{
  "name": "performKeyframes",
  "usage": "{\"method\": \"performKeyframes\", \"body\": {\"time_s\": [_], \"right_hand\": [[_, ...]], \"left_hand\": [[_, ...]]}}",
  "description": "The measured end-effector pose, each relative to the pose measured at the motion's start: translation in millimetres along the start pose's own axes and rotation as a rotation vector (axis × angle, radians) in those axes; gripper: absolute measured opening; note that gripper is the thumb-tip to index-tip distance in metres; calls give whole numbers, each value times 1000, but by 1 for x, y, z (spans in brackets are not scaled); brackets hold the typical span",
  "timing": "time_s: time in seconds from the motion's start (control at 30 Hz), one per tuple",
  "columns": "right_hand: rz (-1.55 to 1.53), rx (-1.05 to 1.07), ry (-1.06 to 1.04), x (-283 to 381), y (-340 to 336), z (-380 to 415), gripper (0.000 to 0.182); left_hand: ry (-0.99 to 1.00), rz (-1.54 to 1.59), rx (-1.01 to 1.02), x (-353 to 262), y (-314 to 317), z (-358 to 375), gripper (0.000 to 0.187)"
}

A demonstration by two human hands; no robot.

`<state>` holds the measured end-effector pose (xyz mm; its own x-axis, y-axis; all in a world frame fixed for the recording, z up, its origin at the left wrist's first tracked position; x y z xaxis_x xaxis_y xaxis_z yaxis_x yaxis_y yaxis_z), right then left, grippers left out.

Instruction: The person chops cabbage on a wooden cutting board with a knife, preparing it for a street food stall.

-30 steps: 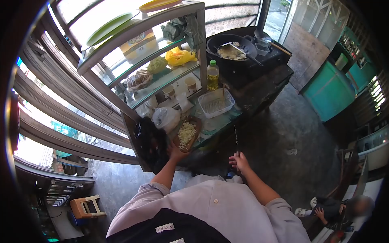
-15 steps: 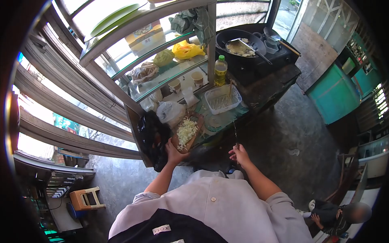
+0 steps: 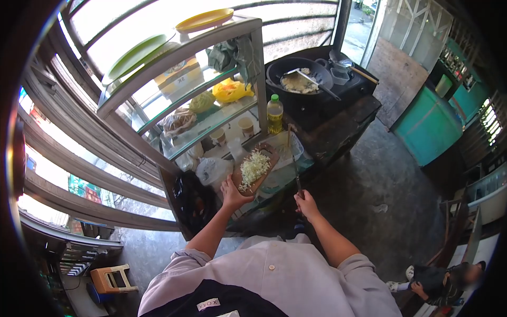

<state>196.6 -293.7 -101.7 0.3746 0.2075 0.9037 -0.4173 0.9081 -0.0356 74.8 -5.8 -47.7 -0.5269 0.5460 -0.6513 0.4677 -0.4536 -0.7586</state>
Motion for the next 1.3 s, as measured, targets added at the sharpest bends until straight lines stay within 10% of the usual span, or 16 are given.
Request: {"method": "performKeyframes", "body": {"time_s": [0.67,0.87,1.3], "right_hand": [[288,228,-27,44,-12,-174,22],[415,178,-430,79,8,-232,15],[445,378,-124,79,47,-221,13]], "left_hand": [[-94,63,129,-9,60,-19,139],[-86,101,112,5,79,-10,152],[-153,237,11,-21,63,4,151]]}}
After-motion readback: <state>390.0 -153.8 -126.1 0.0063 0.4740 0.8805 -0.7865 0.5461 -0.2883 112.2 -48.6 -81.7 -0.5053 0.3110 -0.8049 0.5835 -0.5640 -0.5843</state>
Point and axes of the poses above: each hand's wrist, its own z-axis away from the middle knuckle, its own y-axis out of the palm, x = y × z, the point moved 9 cm from there along -z, towards the middle knuckle, and after that the axes turned 8 degrees about -x, right-handed, at the moved point
